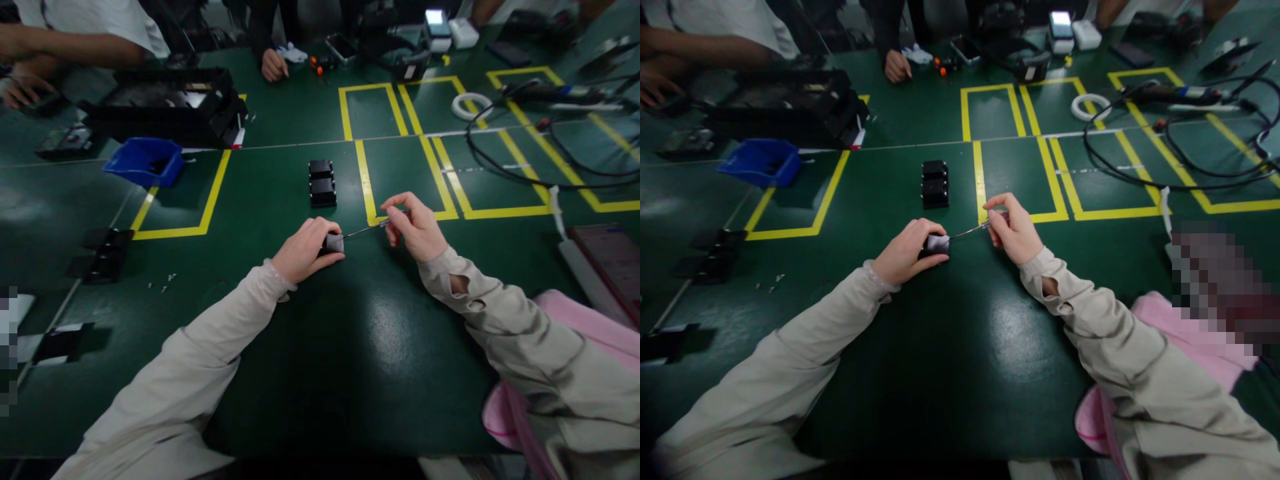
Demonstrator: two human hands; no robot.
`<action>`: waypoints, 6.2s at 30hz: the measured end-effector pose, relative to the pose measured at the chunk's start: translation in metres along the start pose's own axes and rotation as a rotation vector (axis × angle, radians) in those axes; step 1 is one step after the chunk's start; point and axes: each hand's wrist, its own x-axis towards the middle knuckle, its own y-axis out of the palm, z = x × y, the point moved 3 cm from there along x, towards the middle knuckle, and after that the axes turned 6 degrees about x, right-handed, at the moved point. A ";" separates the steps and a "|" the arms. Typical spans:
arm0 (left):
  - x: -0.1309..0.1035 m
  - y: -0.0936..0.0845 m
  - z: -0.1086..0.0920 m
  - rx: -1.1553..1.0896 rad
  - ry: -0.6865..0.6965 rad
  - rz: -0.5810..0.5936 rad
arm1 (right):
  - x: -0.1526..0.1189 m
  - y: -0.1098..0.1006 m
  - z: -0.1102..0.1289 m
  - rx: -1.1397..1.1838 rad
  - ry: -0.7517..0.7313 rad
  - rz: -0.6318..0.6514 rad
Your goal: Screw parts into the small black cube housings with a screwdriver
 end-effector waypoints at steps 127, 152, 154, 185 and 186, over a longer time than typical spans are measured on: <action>-0.001 0.001 0.002 0.013 0.033 -0.105 | -0.004 0.006 0.002 0.059 -0.067 -0.024; -0.001 0.002 0.002 0.009 0.044 -0.111 | -0.003 0.005 -0.001 0.044 -0.069 -0.015; -0.001 0.002 0.002 0.010 0.044 -0.112 | -0.002 0.005 -0.001 0.055 -0.085 -0.011; -0.001 0.001 0.002 0.017 0.040 -0.107 | -0.002 0.005 -0.003 0.078 -0.049 -0.032; -0.001 0.001 0.001 0.017 0.039 -0.105 | -0.002 0.005 -0.003 0.080 -0.053 -0.036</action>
